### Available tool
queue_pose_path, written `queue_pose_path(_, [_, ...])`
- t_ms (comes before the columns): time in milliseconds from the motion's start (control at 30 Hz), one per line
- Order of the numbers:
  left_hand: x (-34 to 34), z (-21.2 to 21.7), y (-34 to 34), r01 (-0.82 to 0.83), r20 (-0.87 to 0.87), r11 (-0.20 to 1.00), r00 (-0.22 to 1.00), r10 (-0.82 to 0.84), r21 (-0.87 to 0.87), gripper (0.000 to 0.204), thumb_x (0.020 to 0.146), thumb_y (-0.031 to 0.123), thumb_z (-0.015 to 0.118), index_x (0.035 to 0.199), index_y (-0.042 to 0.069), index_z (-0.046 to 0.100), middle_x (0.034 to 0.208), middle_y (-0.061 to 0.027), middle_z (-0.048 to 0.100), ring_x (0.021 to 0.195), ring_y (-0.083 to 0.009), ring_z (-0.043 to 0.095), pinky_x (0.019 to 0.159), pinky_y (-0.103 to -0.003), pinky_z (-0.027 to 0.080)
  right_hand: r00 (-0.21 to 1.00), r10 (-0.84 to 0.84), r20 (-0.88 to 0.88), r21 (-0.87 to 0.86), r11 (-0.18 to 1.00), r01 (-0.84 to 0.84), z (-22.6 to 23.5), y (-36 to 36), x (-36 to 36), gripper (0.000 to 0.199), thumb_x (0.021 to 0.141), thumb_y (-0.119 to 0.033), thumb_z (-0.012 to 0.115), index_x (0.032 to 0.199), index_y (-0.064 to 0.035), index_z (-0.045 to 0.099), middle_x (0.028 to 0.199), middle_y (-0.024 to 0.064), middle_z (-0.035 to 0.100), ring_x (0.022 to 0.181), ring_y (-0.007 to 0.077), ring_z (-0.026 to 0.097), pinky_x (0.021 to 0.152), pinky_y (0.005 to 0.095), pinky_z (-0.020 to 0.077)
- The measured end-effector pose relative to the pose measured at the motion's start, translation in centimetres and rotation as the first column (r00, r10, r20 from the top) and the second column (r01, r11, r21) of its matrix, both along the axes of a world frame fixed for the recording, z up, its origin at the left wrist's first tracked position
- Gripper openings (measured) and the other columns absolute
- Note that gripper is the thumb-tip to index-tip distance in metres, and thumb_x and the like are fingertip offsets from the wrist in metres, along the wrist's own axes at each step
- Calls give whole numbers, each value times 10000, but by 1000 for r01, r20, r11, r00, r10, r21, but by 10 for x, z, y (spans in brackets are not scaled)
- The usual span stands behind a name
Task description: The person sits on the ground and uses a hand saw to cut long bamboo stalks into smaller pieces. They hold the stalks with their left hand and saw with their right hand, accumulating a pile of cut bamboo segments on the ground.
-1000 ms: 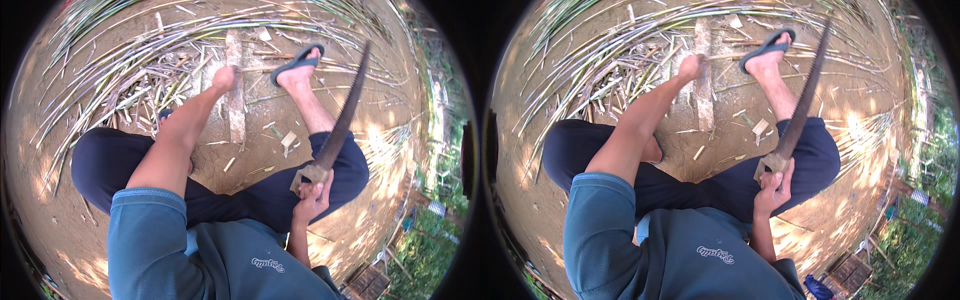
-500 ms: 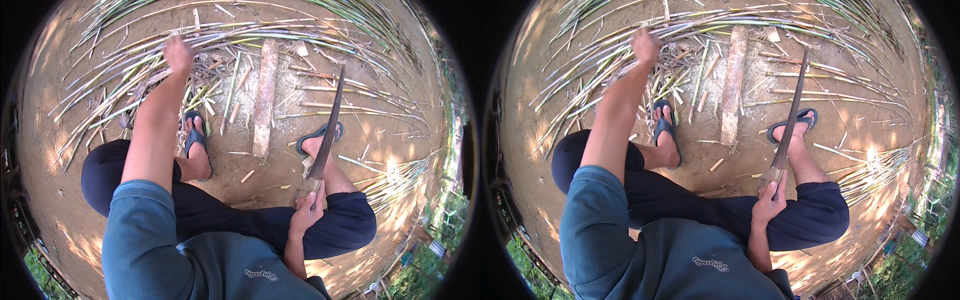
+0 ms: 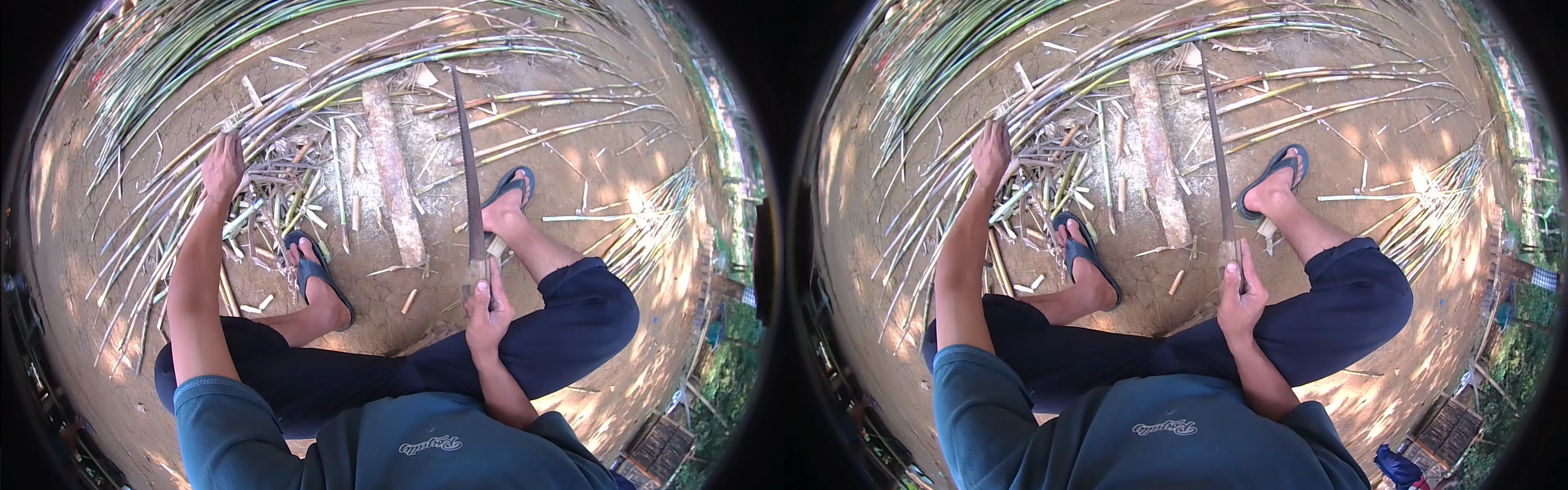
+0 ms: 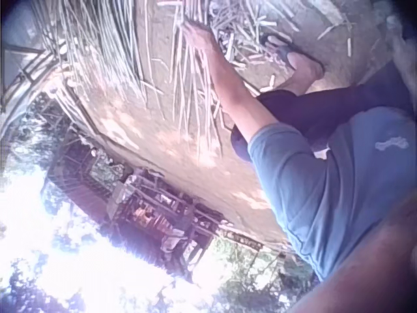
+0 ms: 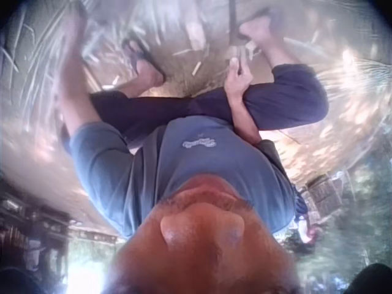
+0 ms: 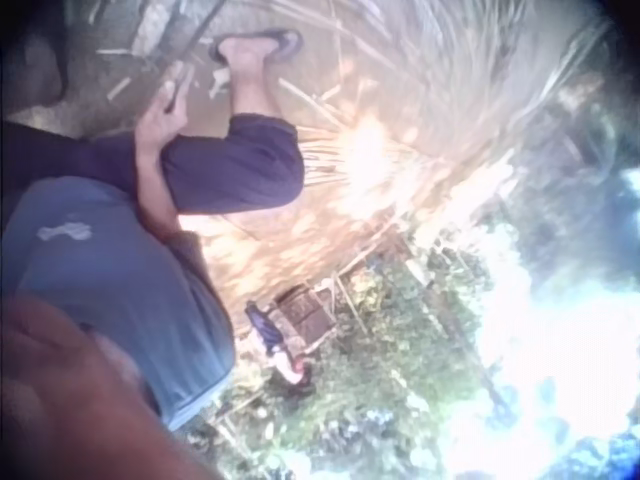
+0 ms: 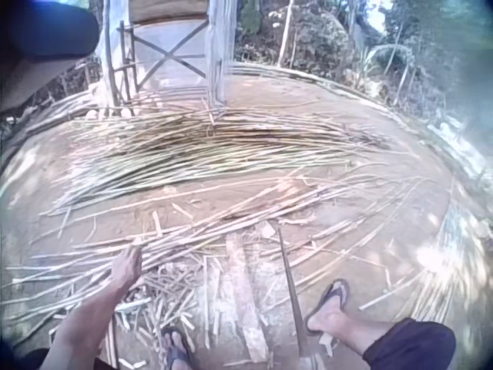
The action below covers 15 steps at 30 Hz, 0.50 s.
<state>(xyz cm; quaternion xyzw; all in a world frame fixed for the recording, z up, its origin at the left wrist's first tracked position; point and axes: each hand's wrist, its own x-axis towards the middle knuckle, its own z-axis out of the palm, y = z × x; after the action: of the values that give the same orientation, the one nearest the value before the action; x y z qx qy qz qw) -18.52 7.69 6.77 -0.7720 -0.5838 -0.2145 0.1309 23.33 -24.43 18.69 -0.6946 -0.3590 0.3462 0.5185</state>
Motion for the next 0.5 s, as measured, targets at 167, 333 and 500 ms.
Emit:
queue_pose_path(167, [76, 76, 21, 151, 17, 972, 988, -157, 182, 184, 908, 136, 573, 1076, 84, 627, 937, -89, 613, 769, -281, 641, 616, -375, 529, 998, -49, 32, 79, 996, 46, 8, -9, 5, 437, 986, -149, 520, 1377, 36, 456, 693, -51, 465, 575, 25, 375, 503, 198, 311])
queue_pose_path(333, [164, 123, 11, 321, 91, 934, 937, -337, 157, 207, 913, 128, 569, 1101, 60, 625, 933, -83, 614, 725, -246, 651, 556, -361, 537, 990, -138, -23, 156, 978, 140, 16, -16, 10, 451, 979, -171, 540, 1368, 45, 464, 708, -37, 501, 589, 28, 405, 506, 197, 316])
queue_pose_path(500, [309, 142, -6, 465, 288, 883, 838, -463, 66, 237, 926, 115, 533, 1139, 42, 606, 957, -130, 612, 674, -271, 637, 520, -377, 551, 970, -239, -32, 241, 941, 240, 23, -24, 19, 479, 973, -187, 541, 1369, 66, 447, 650, -31, 482, 560, 31, 402, 495, 200, 313])
